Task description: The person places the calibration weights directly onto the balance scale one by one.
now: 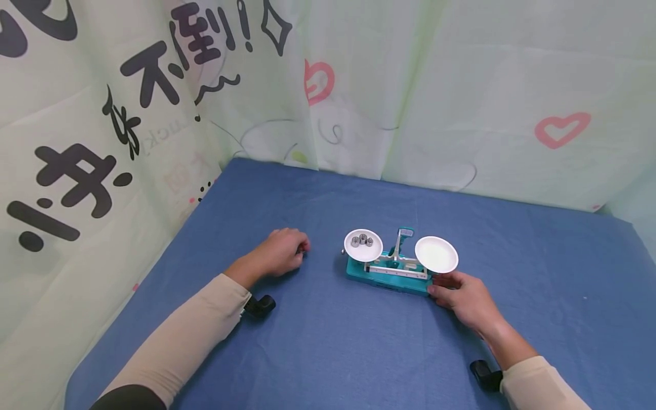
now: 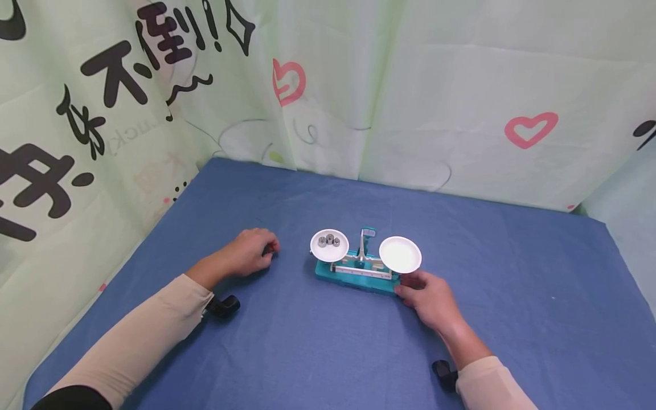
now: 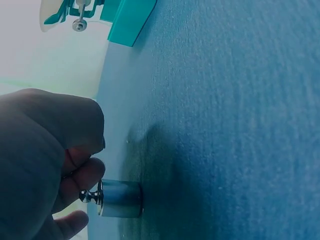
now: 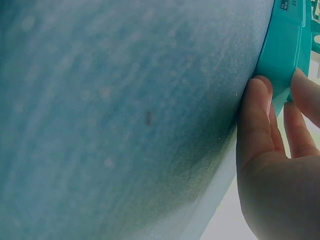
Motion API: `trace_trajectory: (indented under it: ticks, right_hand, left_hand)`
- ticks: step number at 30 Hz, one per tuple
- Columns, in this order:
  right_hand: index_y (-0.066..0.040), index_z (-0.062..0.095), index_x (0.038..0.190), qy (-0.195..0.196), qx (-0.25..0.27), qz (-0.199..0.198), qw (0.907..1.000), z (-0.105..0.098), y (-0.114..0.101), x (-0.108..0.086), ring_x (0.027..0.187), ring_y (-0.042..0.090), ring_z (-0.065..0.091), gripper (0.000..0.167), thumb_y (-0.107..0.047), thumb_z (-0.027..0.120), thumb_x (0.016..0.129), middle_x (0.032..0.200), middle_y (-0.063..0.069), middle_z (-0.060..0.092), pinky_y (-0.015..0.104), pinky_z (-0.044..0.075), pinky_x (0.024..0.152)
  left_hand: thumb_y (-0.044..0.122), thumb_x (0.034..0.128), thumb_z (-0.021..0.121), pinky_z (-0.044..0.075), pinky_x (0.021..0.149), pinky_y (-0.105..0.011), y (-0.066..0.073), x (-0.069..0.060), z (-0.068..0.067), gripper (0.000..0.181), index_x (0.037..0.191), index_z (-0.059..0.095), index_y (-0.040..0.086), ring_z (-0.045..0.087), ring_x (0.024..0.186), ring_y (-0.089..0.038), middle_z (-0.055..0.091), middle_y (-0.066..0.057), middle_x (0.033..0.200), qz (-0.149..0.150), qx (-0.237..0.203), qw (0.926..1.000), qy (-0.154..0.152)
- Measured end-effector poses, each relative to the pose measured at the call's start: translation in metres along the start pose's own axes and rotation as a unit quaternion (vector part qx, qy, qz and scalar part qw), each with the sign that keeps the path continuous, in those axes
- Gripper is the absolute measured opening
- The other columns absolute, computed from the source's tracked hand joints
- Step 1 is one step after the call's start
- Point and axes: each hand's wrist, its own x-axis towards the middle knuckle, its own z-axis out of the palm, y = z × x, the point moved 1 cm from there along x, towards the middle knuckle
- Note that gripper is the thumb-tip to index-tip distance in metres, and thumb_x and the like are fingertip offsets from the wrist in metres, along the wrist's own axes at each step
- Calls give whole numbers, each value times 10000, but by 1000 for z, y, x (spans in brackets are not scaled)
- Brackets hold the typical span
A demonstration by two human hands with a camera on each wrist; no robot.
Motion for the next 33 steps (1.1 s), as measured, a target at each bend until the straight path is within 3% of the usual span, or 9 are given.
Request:
trace_trajectory:
  ticks: [11,25,29,33]
  right_hand:
    - [131,542,1309,-4,9,92,10000,2,0,0,1025,283,646,436,-106,662,964,1297,314,560,348,576,805]
    - [129,545,1305,30,-37,13,10000,1,-1,-1,1033,305,642,436,-112,665,963,1292,314,561,355,576,806]
    - [129,544,1308,29,-56,34,10000,1,-2,-1,1036,311,643,437,-111,664,963,1297,315,558,362,575,809]
    - [134,544,1304,44,-50,63,10000,1,-1,-1,1033,309,644,435,-104,664,960,1296,319,557,361,576,805]
  left_hand:
    - [-24,900,582,477,813,-359,3,0,-2,157,1019,656,48,536,875,-195,569,-41,929,85,-530,9986,22]
    - [26,948,605,493,834,-337,7,1,-4,183,1065,737,71,560,918,-198,614,-48,1013,136,-482,9987,-100]
    - [25,949,619,502,840,-334,13,0,-7,160,1066,720,64,566,922,-198,622,-46,1010,162,-547,9983,-96]
    - [-2,929,635,509,808,-316,23,-5,-12,118,1022,678,55,565,883,-190,610,-35,960,414,-711,9966,98]
